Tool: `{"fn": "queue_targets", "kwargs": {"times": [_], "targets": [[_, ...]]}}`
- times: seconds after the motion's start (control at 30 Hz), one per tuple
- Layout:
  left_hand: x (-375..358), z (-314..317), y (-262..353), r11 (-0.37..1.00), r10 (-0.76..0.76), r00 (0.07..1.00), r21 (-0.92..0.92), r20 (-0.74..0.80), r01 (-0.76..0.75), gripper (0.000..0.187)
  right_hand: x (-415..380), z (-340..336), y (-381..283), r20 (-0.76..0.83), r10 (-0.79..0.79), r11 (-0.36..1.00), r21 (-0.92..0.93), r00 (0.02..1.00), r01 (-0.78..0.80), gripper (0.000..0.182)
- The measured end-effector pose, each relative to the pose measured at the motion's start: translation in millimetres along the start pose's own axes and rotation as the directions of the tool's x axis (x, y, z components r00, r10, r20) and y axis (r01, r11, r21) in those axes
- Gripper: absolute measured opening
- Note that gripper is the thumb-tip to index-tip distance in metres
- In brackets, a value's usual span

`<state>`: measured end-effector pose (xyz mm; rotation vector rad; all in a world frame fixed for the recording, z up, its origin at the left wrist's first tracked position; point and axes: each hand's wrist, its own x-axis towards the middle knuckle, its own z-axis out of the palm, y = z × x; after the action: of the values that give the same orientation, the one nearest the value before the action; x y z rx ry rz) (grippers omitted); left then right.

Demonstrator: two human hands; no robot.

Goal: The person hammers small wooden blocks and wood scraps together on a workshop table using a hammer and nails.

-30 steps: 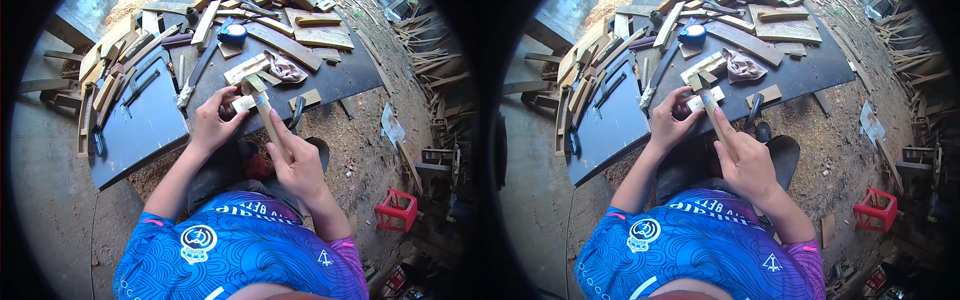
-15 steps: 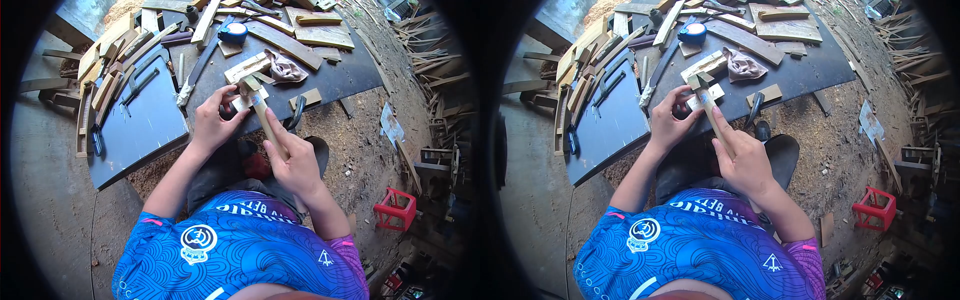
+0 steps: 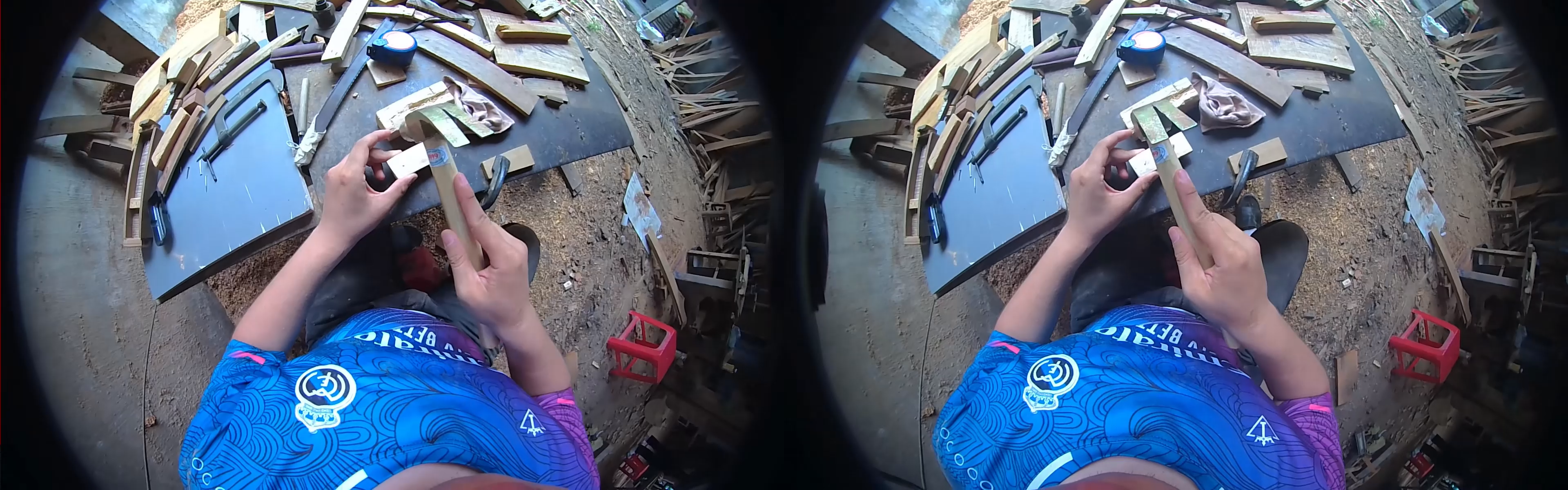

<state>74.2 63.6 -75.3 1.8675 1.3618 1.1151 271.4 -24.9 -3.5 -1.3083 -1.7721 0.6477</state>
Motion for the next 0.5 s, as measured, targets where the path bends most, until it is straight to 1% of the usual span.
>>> {"fn": "queue_targets", "kwargs": {"times": [0.07,0.1,0.17,0.2,0.27,0.3,0.33,0.37,0.4,0.47,0.5], "targets": [[0.8,1.9,-0.8,1.000,-0.013,1.000,-0.017,-0.021,0.013,0.070,0.4,-0.4,1.2,0.136,0.098,0.995,-0.019,0.986,-0.096,0.065],[1.1,1.9,-0.2,1.000,-0.010,1.000,-0.019,-0.021,0.009,0.070,-0.3,0.7,2.4,0.133,0.097,0.995,-0.022,0.986,-0.095,0.065],[1.6,0.3,0.3,0.999,-0.038,0.999,-0.022,-0.016,0.037,0.072,-0.7,4.5,5.2,0.065,-0.007,1.000,0.025,0.998,0.005,0.065],[1.4,-0.1,0.4,0.999,-0.044,0.999,-0.020,-0.021,0.043,0.072,-0.1,4.0,3.8,0.073,-0.009,1.000,0.027,0.997,0.007,0.065],[1.3,0.4,0.2,1.000,0.000,0.999,-0.014,-0.034,0.000,0.073,-0.2,2.0,-0.5,0.034,-0.019,0.999,0.040,0.999,0.018,0.064],[1.0,1.2,-2.2,1.000,0.022,0.999,0.001,-0.047,-0.022,0.074,-0.3,1.9,0.3,0.039,-0.019,0.999,0.042,0.999,0.018,0.064],[0.7,0.4,-1.9,1.000,0.020,0.999,0.000,-0.050,-0.020,0.074,0.0,1.5,1.8,0.109,0.027,0.999,0.017,0.994,-0.029,0.064],[1.2,-0.8,-1.0,1.000,-0.027,0.999,0.012,-0.024,0.028,0.075,0.2,1.0,3.0,0.175,0.075,0.997,-0.013,0.982,-0.073,0.064],[2.0,-1.2,-0.3,0.997,-0.073,0.997,0.025,0.002,0.073,0.076,-1.0,1.1,2.8,0.175,0.073,0.997,-0.016,0.982,-0.071,0.064],[3.2,-0.3,-1.1,0.998,-0.063,0.998,0.007,-0.002,0.063,0.077,-2.1,3.8,3.5,0.157,0.037,0.999,0.018,0.987,-0.040,0.064],[1.6,-0.4,-1.9,0.998,-0.063,0.998,-0.006,-0.001,0.063,0.077,-3.3,8.3,8.1,0.091,-0.037,0.997,0.077,0.995,0.030,0.064]]}}
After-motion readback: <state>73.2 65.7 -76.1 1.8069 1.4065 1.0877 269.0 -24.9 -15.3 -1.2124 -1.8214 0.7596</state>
